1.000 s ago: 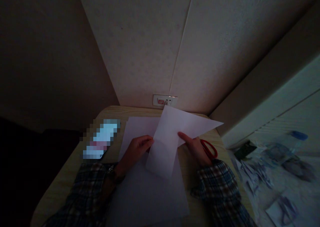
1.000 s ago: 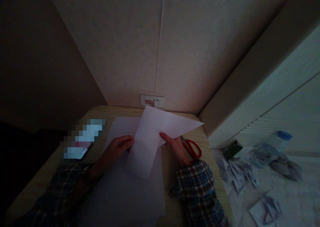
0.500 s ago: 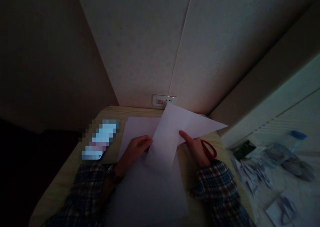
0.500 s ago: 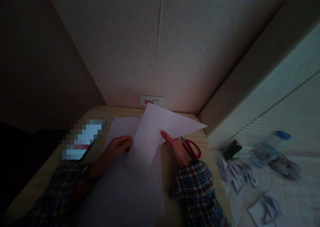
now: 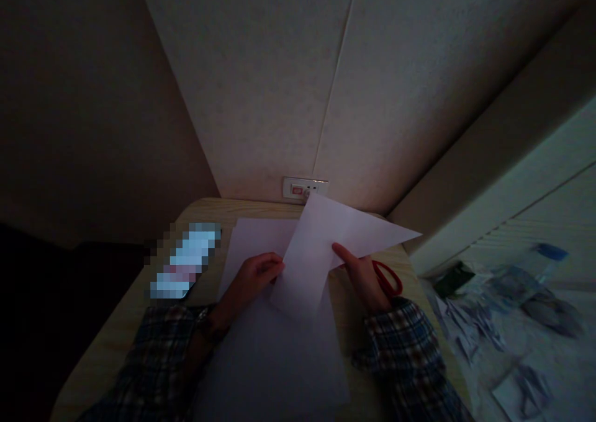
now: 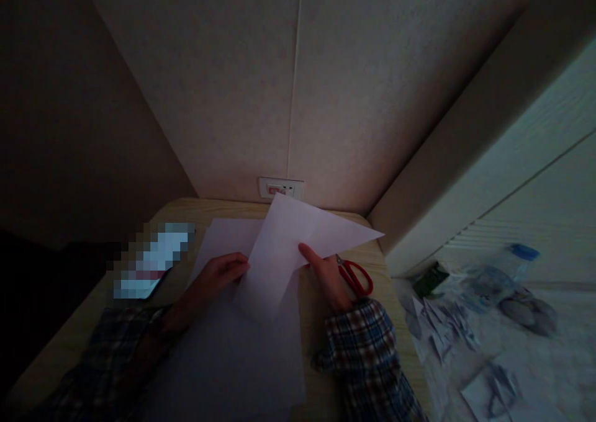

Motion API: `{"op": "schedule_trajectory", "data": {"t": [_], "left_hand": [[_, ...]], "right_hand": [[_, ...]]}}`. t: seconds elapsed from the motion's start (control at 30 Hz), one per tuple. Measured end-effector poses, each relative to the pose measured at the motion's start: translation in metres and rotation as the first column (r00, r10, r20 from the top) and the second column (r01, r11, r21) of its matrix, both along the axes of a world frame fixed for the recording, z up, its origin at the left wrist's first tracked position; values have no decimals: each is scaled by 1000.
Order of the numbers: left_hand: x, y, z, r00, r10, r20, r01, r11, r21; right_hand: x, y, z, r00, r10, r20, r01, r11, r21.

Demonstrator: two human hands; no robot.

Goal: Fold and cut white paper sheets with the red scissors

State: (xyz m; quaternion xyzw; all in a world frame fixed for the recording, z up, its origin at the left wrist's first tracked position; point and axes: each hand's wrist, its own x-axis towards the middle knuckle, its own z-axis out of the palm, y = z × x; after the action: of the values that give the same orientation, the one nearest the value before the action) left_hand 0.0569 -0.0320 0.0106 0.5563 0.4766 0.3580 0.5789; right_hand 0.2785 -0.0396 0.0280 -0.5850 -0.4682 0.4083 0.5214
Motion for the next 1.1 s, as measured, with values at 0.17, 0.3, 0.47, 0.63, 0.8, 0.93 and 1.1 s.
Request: {"op": "schedule_trajectory", "data": {"t": [0.17, 0.3, 0.47, 0.63, 0.8, 0.93, 1.1], "left_hand": [[-1, -1, 1, 999, 19, -38, -18, 1000, 22], [-1, -1, 3, 998, 8, -59, -6, 1000, 22], [-2, -2, 6, 996, -12, -88, 16, 999, 42], [-4, 0, -1, 994, -102, -44, 102, 995, 0], [-7, 0, -1, 978, -206, -30, 203, 976, -81], [-10, 1, 2, 965, -259, 41, 263, 952, -154], [-12, 4, -3, 949, -298, 104, 314, 927, -207]], "right_hand": [[-1, 0, 1, 1000, -12, 2, 12, 999, -34], [-2, -2, 4, 998, -33, 45, 35, 998, -55], [-1, -2, 3, 1000, -14, -2, 14, 998, -63], [2, 0, 1, 999, -26, 28, 27, 999, -38], [2, 1, -4, 1000, -11, -9, 11, 999, -41], [1, 0, 0, 1000, 1, -13, -2, 997, -84], [0, 1, 6, 1000, 0, 3, 1, 996, -91]]}}
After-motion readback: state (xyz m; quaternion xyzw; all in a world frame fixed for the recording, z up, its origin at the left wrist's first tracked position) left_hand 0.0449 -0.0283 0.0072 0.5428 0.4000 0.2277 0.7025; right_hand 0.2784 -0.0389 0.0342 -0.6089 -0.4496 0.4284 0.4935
